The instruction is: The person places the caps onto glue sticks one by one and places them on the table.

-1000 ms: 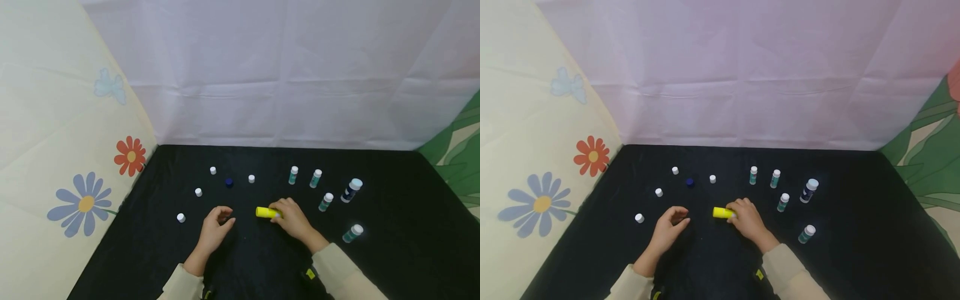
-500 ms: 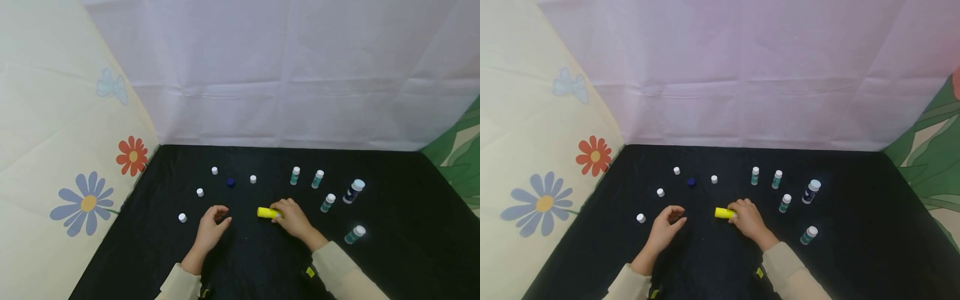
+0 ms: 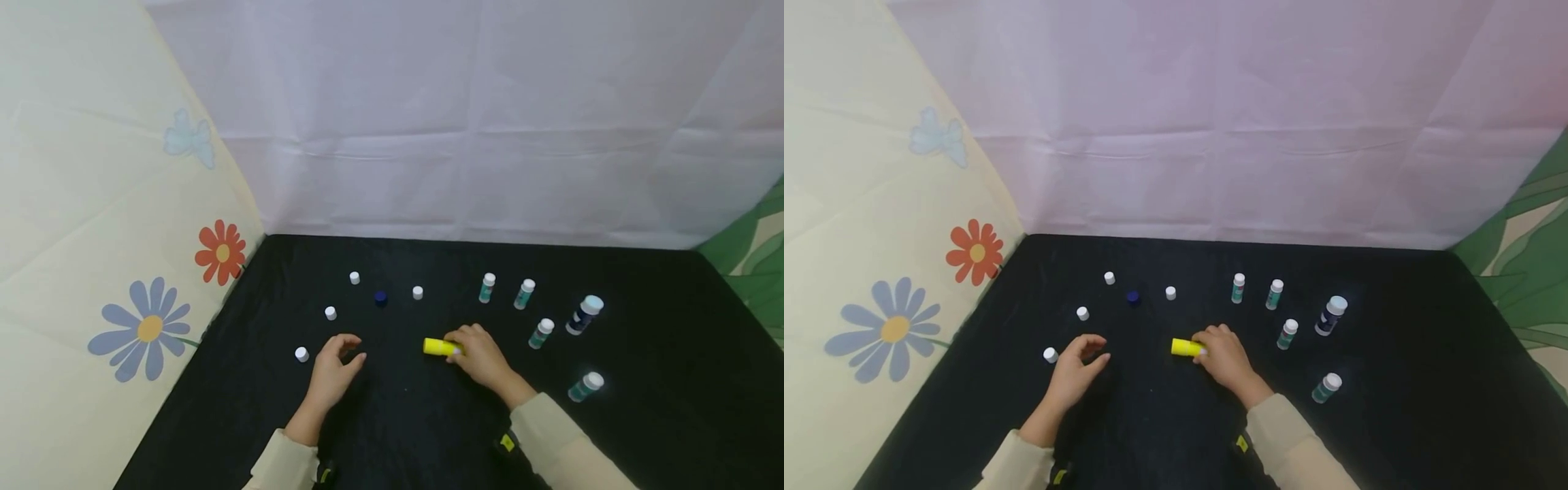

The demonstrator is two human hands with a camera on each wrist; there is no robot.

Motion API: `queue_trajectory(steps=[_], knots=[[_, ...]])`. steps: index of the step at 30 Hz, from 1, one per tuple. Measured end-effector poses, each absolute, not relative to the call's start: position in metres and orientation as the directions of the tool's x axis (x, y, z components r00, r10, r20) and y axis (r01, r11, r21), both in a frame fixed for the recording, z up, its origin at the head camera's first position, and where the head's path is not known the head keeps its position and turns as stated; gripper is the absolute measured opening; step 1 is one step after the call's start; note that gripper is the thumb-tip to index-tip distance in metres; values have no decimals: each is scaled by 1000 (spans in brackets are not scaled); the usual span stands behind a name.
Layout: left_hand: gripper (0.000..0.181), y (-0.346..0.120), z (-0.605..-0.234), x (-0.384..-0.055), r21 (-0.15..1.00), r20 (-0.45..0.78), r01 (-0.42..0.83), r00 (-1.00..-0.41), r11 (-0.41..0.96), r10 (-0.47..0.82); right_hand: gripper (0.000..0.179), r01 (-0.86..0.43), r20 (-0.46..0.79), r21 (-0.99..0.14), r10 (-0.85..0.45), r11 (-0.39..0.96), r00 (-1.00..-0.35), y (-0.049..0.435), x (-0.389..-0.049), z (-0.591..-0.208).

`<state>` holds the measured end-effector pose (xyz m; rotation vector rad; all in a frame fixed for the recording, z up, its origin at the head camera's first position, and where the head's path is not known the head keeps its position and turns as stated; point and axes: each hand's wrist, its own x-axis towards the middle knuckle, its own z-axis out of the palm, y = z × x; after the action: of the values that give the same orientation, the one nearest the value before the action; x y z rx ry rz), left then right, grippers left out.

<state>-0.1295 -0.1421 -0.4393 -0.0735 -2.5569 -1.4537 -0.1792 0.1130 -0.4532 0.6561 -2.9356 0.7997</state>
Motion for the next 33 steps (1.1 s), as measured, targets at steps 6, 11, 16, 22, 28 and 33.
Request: queue_trajectory(steps=[6,11,16,22,28,33], knots=[[21,-149,-440,-130,833,180,113,-981,542,-71,25,-421,146,-460,-402,781,-904,113,-181,-454],[21,-155,-440,-133,813,162,78,-982,577,-95,25,-425,156,-451,-400,784,-903,113,-184,-454],[21,-161,-438,-132,785,134,41,-985,619,-105,26,-423,150,-447,-399,788,-904,114,-185,-454],[22,-170,-440,-131,755,125,17,-985,655,-118,26,-429,157,-445,-404,786,-901,113,-185,-455],[23,-177,-441,-131,704,116,-12,-984,710,-132,25,-422,145,-439,-401,793,-905,112,-185,-458],[23,-181,-441,-132,668,122,-24,-982,743,-142,25,-402,123,-435,-389,806,-913,111,-185,-459]])
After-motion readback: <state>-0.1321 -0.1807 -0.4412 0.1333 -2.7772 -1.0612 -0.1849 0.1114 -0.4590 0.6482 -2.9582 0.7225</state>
